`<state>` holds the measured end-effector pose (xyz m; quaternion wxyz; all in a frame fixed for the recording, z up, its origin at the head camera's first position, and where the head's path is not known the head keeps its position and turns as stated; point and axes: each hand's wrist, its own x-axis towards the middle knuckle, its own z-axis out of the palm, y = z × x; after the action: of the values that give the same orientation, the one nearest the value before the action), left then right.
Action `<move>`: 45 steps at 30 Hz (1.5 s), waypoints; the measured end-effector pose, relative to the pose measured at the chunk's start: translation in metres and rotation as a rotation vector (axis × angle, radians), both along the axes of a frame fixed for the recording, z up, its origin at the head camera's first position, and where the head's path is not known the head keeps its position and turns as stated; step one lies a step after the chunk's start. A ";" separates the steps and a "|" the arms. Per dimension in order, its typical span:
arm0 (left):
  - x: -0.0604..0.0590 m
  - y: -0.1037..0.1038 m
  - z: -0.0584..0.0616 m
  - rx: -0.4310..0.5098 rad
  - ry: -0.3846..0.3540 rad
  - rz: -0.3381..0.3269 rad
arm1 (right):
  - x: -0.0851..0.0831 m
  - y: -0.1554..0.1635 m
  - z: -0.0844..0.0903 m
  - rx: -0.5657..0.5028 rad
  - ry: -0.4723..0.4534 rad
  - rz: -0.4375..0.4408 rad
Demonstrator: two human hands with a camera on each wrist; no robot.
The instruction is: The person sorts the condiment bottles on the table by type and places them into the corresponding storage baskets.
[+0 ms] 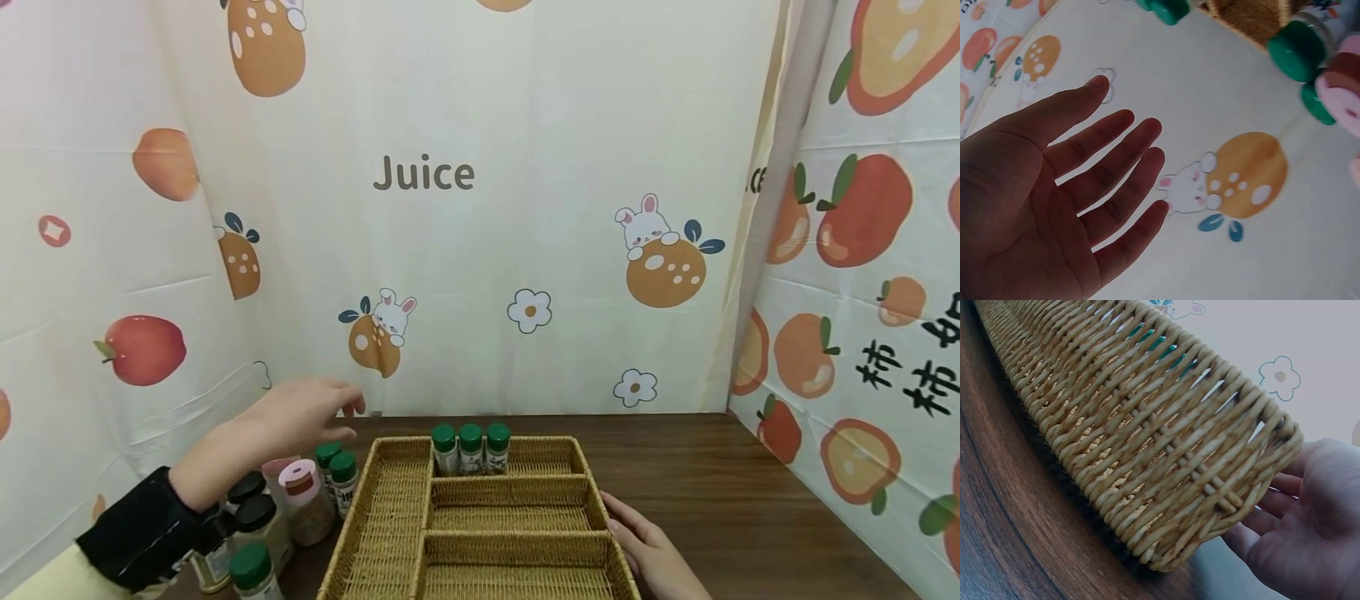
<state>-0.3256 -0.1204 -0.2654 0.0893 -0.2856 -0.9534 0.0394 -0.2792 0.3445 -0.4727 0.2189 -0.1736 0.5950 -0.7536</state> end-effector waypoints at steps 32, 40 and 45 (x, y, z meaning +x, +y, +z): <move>-0.018 -0.045 -0.054 0.030 -0.354 0.278 | -0.001 0.002 0.002 0.020 0.015 0.018; -0.015 -0.046 -0.054 0.034 -0.356 0.269 | -0.002 0.001 0.001 0.028 0.025 0.009; -0.012 -0.048 -0.042 0.066 -0.318 0.210 | -0.002 0.001 0.001 0.026 0.026 0.020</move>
<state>-0.3373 -0.1685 -0.3078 -0.0576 -0.1843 -0.9808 -0.0283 -0.2816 0.3458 -0.4722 0.2212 -0.1865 0.6058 -0.7411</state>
